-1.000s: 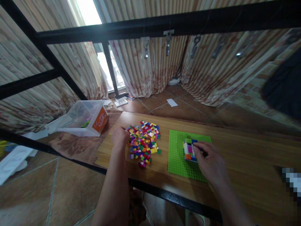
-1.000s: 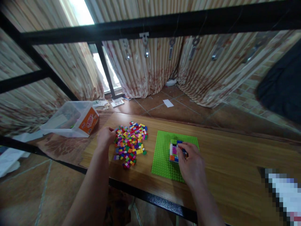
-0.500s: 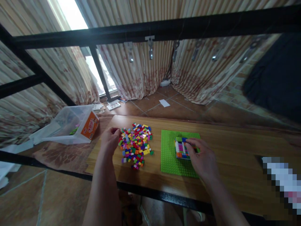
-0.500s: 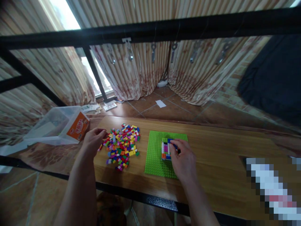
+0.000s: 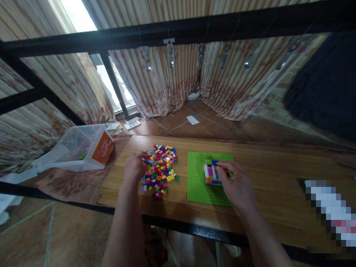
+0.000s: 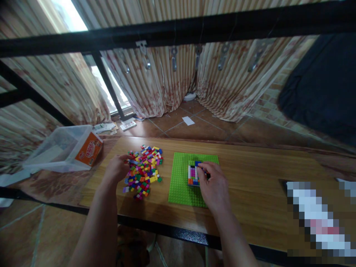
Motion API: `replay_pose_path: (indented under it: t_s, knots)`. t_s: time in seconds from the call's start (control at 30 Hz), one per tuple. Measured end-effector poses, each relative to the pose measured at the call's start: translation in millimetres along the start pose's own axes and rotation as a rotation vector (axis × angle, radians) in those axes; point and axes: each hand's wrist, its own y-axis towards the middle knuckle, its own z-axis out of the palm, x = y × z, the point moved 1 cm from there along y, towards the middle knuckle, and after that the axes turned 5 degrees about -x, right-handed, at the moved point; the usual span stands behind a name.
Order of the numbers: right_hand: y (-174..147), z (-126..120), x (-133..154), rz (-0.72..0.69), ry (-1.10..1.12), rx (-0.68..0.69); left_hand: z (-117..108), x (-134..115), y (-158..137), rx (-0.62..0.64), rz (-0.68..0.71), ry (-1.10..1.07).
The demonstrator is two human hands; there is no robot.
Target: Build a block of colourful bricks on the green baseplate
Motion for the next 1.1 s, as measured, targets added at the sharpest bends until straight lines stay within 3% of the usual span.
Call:
replay_pose_path:
  t_s: [0.43,0.6,0.7,0.77,0.87,0.93,1.0,1.1]
  knots:
    - [0.8,0.5,0.5,-0.005,0.013,-0.002,6.7,1.9,13.6,0.053,-0.058,0.028]
    - [1.8,-2.3,1.6,0.011,0.044,-0.035,-1.3,0.0,11.7,0.051,-0.073,0.042]
    - [3.9,-6.5,1.4,0.013,0.057,-0.065,-10.3,0.0,6.6,-0.004,-0.088,-0.062]
    - [5.2,-9.7,1.0,0.024,0.075,-0.1,-13.1,-5.0,-0.8,-0.025,-0.082,-0.258]
    - [5.4,-12.5,1.1,0.091,0.133,-0.147,-7.2,-29.9,-20.5,0.045,0.042,-0.636]
    - [4.1,-12.0,2.5,0.165,0.215,-0.123,1.8,-56.8,-39.1,0.178,0.167,-0.763]
    - [1.8,-10.1,5.5,0.221,0.315,-0.036,11.1,-85.2,-58.5,0.308,0.281,-0.841]
    - [-2.1,-8.2,11.6,0.186,0.368,0.16,20.2,-116.2,-79.8,0.388,0.386,-0.888]
